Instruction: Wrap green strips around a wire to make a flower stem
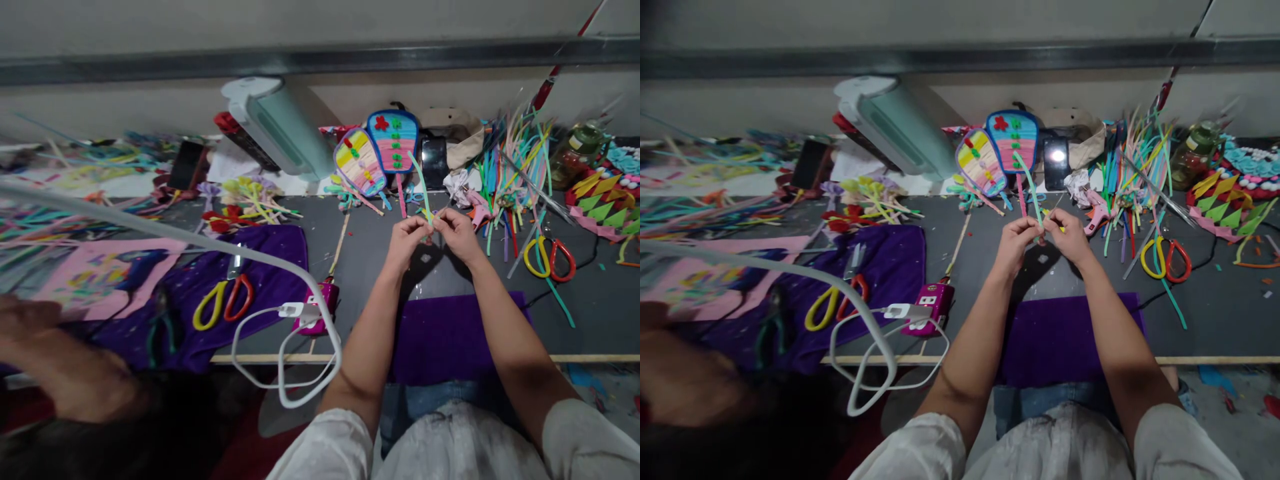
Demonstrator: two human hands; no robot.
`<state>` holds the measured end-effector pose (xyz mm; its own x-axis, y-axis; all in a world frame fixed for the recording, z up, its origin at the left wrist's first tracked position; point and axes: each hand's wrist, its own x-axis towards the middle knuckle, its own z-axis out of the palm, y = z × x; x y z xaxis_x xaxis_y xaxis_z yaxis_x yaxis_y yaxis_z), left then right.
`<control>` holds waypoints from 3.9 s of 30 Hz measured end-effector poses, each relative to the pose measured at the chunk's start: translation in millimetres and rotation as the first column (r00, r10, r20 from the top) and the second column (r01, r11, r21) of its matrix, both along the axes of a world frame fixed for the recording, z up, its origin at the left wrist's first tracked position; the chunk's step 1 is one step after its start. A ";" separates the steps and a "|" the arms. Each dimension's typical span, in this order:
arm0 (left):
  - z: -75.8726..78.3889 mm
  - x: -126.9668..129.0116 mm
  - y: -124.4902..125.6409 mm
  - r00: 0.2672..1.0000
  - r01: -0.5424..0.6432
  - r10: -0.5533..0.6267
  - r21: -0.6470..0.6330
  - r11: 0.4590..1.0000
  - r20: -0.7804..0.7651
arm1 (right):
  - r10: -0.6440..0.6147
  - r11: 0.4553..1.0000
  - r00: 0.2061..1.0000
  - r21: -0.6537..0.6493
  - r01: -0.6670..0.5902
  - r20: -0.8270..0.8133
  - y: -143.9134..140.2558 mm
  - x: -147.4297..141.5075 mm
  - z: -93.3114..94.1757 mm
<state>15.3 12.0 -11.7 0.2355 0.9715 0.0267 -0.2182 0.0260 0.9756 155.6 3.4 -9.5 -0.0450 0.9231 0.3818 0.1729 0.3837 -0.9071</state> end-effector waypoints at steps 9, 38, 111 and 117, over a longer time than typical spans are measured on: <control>-4.6 1.6 -0.6 0.886 -0.093 0.295 0.484 0.870 -0.359 | -0.182 0.983 0.961 0.017 0.182 0.210 -1.6 0.5 -2.7; 6.7 -17.1 4.0 0.978 0.206 -0.196 -0.262 0.943 0.064 | 0.100 0.995 0.995 -0.029 -0.100 0.008 -2.4 -1.5 -0.5; -1.0 -2.7 1.9 0.999 0.036 -0.036 -0.035 0.999 0.002 | -0.018 1.000 1.000 -0.007 0.018 -0.009 1.7 -2.5 -5.5; -0.9 -4.5 3.0 0.989 0.137 -0.124 -0.174 0.975 0.085 | 0.009 1.000 0.995 -0.017 -0.010 -0.098 1.3 -4.5 -5.2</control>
<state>10.8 15.0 -12.6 0.3644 0.9230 -0.1233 -0.2715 0.2320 0.9341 151.1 4.6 -14.7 -0.0171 0.9294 0.3687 0.0794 0.3689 -0.9261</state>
